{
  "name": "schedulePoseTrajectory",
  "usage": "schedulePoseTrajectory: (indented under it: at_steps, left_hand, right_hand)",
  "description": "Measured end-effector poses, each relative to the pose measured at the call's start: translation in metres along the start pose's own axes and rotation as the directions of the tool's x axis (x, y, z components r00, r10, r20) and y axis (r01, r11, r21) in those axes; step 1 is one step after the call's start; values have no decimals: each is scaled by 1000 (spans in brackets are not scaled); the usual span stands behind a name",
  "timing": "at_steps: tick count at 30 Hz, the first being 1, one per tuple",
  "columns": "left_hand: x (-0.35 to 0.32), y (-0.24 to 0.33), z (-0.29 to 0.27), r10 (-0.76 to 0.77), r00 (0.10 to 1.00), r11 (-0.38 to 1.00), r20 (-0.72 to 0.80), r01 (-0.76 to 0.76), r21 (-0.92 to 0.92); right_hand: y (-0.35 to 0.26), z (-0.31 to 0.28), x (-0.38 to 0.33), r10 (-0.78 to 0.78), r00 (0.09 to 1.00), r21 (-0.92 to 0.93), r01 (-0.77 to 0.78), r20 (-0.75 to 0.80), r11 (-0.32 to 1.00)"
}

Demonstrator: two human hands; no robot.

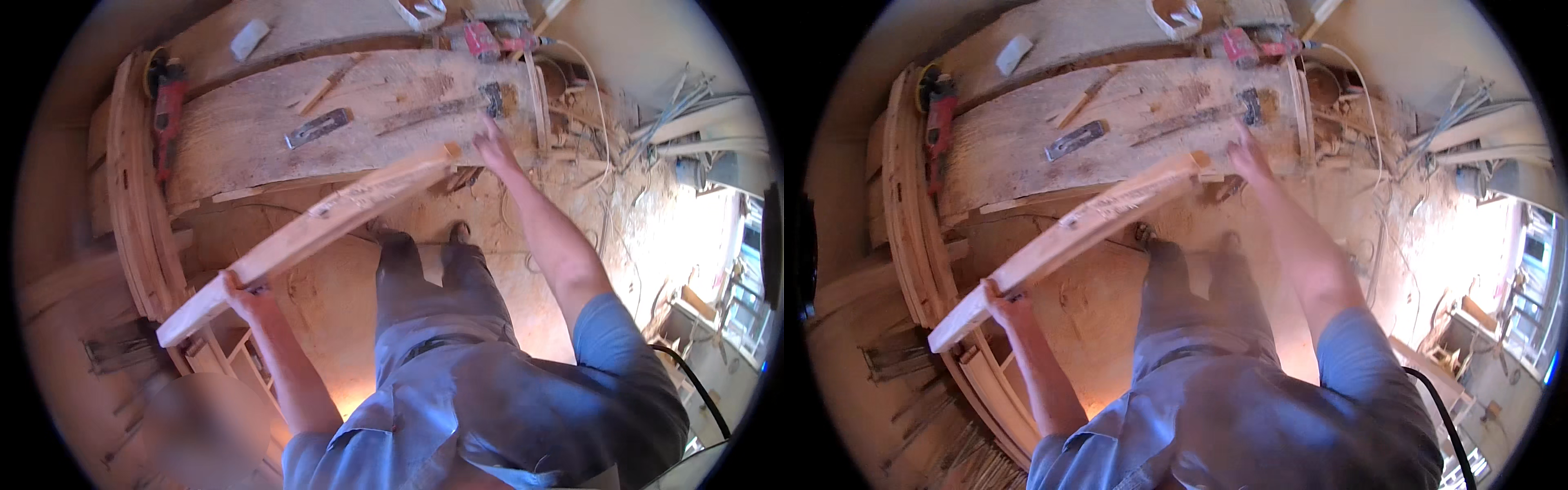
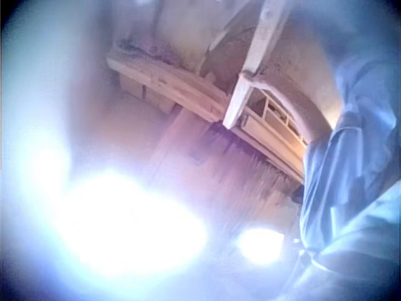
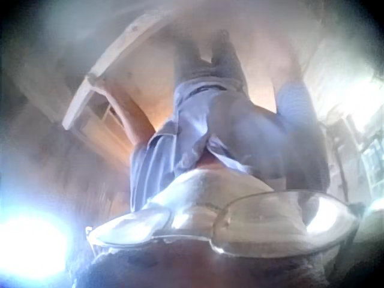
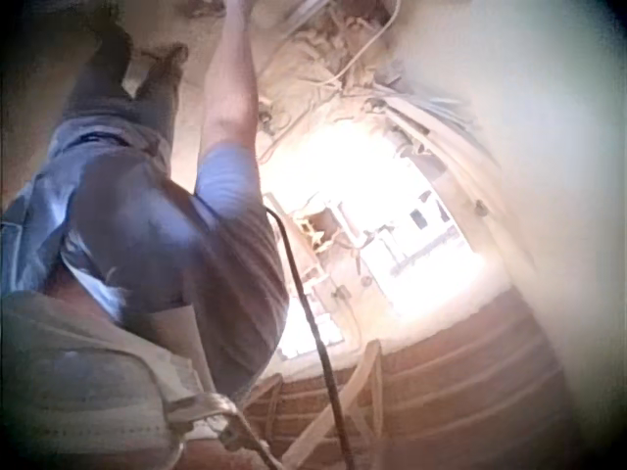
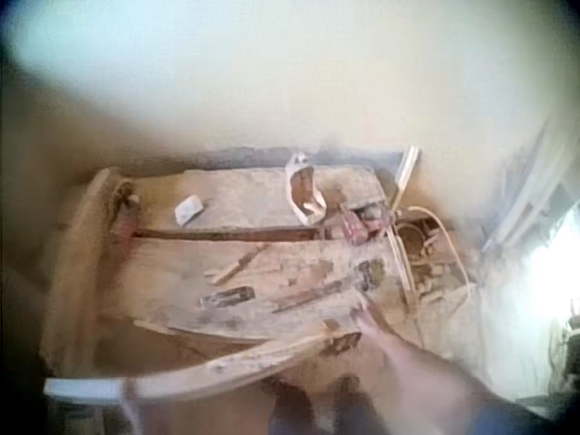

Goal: The person repairs a wooden plank by hammering a small wooden piece into a gap, then uses a power sander to smooth the surface. The person handles the plank, a hammer, a small wood piece, and a power sander.

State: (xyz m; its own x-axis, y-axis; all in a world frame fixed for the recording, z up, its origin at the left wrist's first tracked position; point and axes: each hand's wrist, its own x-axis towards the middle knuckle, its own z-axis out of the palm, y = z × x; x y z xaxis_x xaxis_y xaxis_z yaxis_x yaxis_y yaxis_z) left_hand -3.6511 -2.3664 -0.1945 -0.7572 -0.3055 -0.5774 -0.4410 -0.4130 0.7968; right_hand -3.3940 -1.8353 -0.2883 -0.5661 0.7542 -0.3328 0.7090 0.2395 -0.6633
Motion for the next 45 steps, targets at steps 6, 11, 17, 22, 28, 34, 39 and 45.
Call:
schedulePoseTrajectory:
  at_steps: [6, 11, 17, 22, 28, 34, 39, 45]
  left_hand:
    - [63, 18, 86, -59, 998, 988, 11, 57, 147]
    - [108, 20, 120, -187, 978, 947, 95, 153, 282]
    - [85, -23, 167, -335, 936, 903, 109, 286, 320]
    - [57, -72, 220, -379, 920, 850, 97, 304, 431]
    - [49, -120, 249, -438, 887, 816, 143, 326, 478]
    - [42, -132, 267, -194, 981, 736, 0, 146, 661]
    - [-11, -174, 258, 471, 665, 36, 580, -671, 740]
    - [-145, -235, 336, -240, -10, -182, 971, -982, -55]
  right_hand:
    - [-47, 5, 59, 29, 1000, -205, -30, -9, 978]
    - [-52, 4, 25, 155, 982, -261, -179, -112, 949]
    - [13, -7, -70, -2, 955, -217, -65, -297, 974]
    - [30, -41, -112, 589, 753, 411, -656, 294, 633]
    - [39, -43, -154, 543, 825, 617, -510, 156, 599]
    - [33, -66, -184, 497, 868, 543, -405, -25, 735]
    - [26, -77, -163, 505, 863, 502, -436, -2, 747]
    - [29, -76, -127, 229, 945, 251, -169, -234, 953]
